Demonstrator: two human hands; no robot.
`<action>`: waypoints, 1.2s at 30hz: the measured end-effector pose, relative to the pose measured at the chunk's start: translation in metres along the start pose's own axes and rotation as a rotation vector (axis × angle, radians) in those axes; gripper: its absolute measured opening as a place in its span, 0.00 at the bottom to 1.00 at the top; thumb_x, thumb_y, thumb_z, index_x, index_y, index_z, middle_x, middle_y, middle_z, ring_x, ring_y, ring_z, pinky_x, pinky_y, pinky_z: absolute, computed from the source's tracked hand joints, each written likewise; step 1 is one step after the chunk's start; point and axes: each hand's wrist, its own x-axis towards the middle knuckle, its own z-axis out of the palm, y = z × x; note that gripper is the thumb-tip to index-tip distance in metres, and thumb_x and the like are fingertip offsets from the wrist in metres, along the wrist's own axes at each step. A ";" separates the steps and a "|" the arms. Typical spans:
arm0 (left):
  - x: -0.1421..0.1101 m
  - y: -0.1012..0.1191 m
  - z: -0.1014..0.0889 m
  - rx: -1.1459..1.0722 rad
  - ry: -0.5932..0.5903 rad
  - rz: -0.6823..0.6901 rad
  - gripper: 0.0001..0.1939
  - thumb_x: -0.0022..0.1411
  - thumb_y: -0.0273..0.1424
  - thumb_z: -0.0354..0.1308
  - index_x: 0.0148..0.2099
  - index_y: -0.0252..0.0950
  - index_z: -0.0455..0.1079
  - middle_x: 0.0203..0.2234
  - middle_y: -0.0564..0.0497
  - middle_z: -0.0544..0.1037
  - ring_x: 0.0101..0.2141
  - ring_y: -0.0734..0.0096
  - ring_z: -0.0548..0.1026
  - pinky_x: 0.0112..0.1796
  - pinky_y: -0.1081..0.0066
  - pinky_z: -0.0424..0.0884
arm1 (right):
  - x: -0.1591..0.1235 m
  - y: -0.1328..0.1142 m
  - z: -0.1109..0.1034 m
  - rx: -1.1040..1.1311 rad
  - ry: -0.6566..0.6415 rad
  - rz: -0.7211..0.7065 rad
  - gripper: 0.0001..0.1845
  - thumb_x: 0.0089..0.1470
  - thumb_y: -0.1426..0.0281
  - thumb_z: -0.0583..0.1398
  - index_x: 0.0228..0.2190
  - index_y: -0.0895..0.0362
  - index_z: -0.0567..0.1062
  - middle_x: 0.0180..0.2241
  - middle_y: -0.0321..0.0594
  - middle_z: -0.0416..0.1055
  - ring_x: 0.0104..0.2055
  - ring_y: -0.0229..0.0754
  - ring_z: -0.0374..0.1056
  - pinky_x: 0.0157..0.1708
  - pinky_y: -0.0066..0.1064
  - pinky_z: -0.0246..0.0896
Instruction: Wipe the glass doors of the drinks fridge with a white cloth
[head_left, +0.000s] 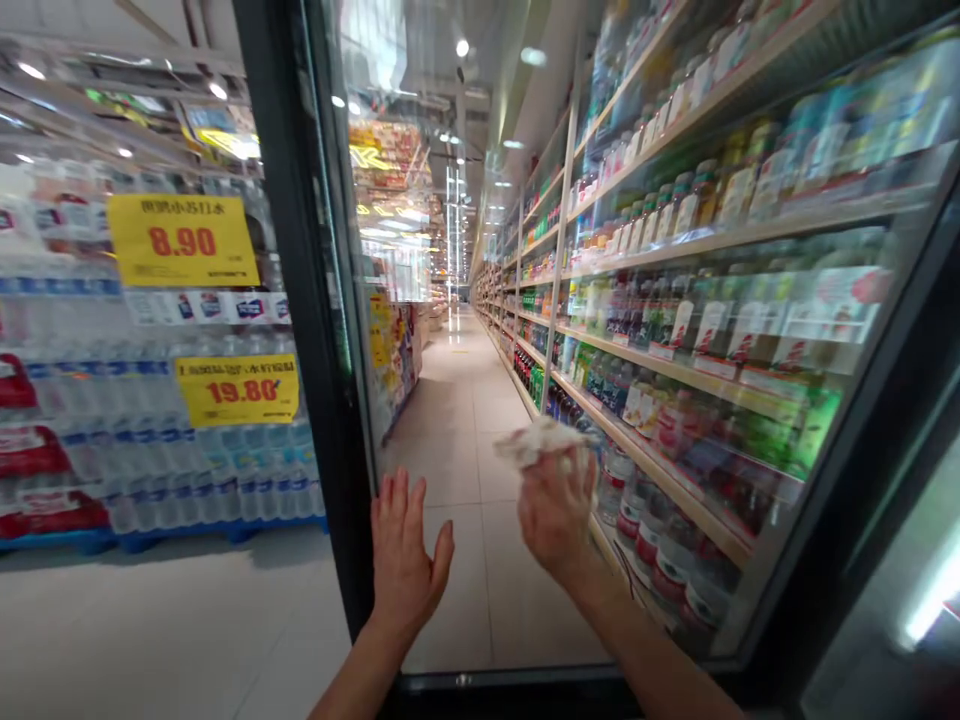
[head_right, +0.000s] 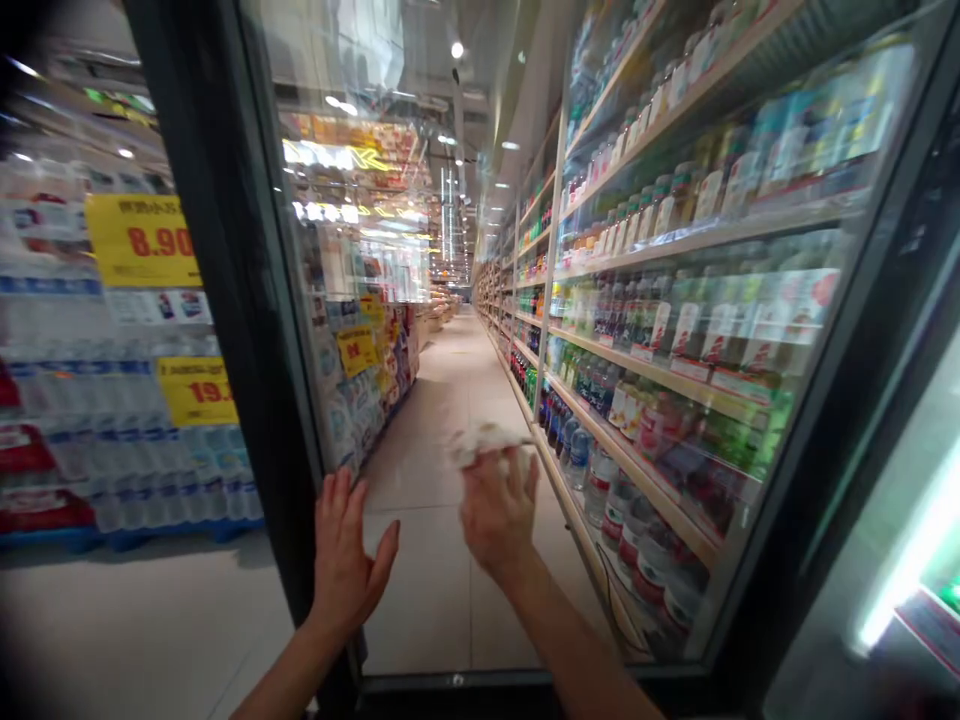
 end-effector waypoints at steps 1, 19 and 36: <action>0.000 -0.002 0.000 -0.003 0.002 -0.001 0.38 0.56 0.28 0.53 0.64 0.37 0.38 0.62 0.41 0.45 0.62 0.54 0.43 0.56 0.48 0.49 | 0.001 -0.010 0.002 0.045 -0.031 -0.100 0.17 0.51 0.70 0.53 0.43 0.51 0.72 0.48 0.41 0.67 0.60 0.50 0.49 0.59 0.51 0.39; 0.149 0.015 -0.030 -0.022 0.167 0.106 0.35 0.58 0.34 0.50 0.64 0.37 0.40 0.62 0.43 0.48 0.61 0.57 0.46 0.58 0.52 0.47 | 0.131 0.057 -0.023 -0.143 0.169 0.221 0.23 0.55 0.70 0.49 0.52 0.55 0.65 0.59 0.47 0.53 0.62 0.54 0.40 0.57 0.54 0.42; 0.351 0.001 -0.048 0.153 0.195 0.142 0.36 0.60 0.49 0.40 0.63 0.31 0.43 0.62 0.39 0.44 0.62 0.53 0.41 0.56 0.50 0.41 | 0.313 0.066 -0.019 -0.166 0.173 -0.152 0.22 0.56 0.66 0.52 0.53 0.47 0.62 0.60 0.35 0.51 0.63 0.50 0.41 0.57 0.54 0.40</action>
